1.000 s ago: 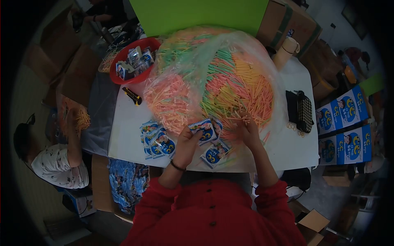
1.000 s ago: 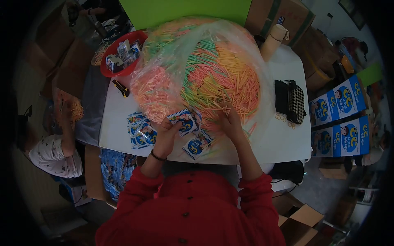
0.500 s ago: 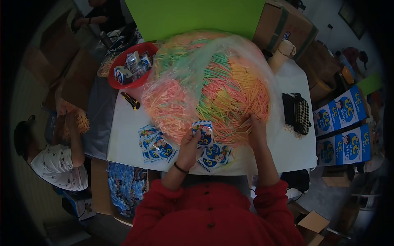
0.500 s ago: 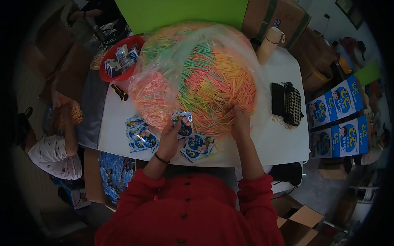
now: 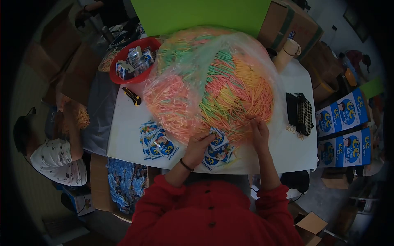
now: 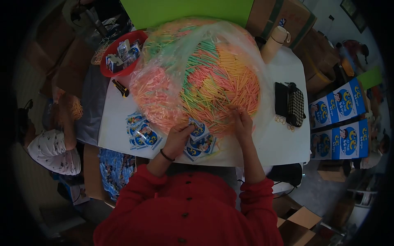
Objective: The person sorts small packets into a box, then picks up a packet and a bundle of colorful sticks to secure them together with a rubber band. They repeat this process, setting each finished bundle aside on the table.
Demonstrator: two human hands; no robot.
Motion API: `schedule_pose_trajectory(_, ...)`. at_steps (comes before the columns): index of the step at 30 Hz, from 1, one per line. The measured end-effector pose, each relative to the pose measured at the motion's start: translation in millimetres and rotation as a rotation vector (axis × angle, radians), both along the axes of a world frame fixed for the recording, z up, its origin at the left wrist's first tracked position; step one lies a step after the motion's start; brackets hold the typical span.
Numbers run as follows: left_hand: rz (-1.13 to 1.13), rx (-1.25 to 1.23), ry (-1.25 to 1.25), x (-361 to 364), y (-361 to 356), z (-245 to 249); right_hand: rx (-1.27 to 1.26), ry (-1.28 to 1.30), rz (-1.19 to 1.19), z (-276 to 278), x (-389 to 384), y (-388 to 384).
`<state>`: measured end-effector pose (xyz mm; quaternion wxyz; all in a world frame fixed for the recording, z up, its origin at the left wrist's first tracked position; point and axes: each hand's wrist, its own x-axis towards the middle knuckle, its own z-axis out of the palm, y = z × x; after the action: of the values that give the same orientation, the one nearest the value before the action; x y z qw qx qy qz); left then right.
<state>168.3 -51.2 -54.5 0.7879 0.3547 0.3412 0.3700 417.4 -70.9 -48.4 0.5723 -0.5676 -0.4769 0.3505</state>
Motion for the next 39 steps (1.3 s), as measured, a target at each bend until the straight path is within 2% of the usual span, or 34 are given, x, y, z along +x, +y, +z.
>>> schedule_pose_trajectory(3,0.014,-0.081,-0.132,5,0,6,0.075,0.062,-0.031,27,2,4)
schedule_pose_trajectory(5,0.024,-0.075,-0.116,7,0,14,0.078,0.071,-0.041,43,0,6)
schedule_pose_trajectory(7,0.034,-0.071,-0.105,8,0,18,0.042,0.313,-0.06,51,-2,7)
schedule_pose_trajectory(8,0.029,-0.019,-0.062,7,0,18,0.04,0.313,-0.056,51,-2,8)
schedule_pose_trajectory(10,0.024,0.029,-0.017,7,-1,16,0.047,0.578,0.022,51,-4,8)
schedule_pose_trajectory(14,0.02,0.081,0.014,7,2,10,0.047,0.554,0.137,65,-25,1)
schedule_pose_trajectory(20,-0.012,0.212,0.08,9,4,11,0.077,0.295,0.219,91,-60,-6)
schedule_pose_trajectory(22,-0.023,0.246,0.095,8,3,14,0.199,0.195,0.289,96,-65,-2)
schedule_pose_trajectory(26,-0.025,0.217,0.083,9,0,22,0.263,0.153,0.329,77,-70,4)
schedule_pose_trajectory(28,-0.024,0.208,0.07,9,-1,22,0.164,0.1,0.363,65,-72,3)
schedule_pose_trajectory(29,-0.031,0.224,0.075,8,-1,19,0.164,0.1,0.362,61,-74,2)
schedule_pose_trajectory(31,-0.034,0.238,0.082,8,0,18,0.08,0.289,0.419,58,-78,1)
schedule_pose_trajectory(35,0.006,0.214,0.023,13,0,14,0.045,0.111,0.403,72,-73,1)
schedule_pose_trajectory(37,0.009,0.239,0.03,15,2,14,-0.04,0.395,0.396,74,-70,-2)
schedule_pose_trajectory(38,0.0,0.266,0.048,15,3,15,-0.04,0.393,0.396,73,-69,-1)
schedule_pose_trajectory(39,-0.01,0.295,0.065,17,3,16,0.009,0.259,0.408,72,-68,1)
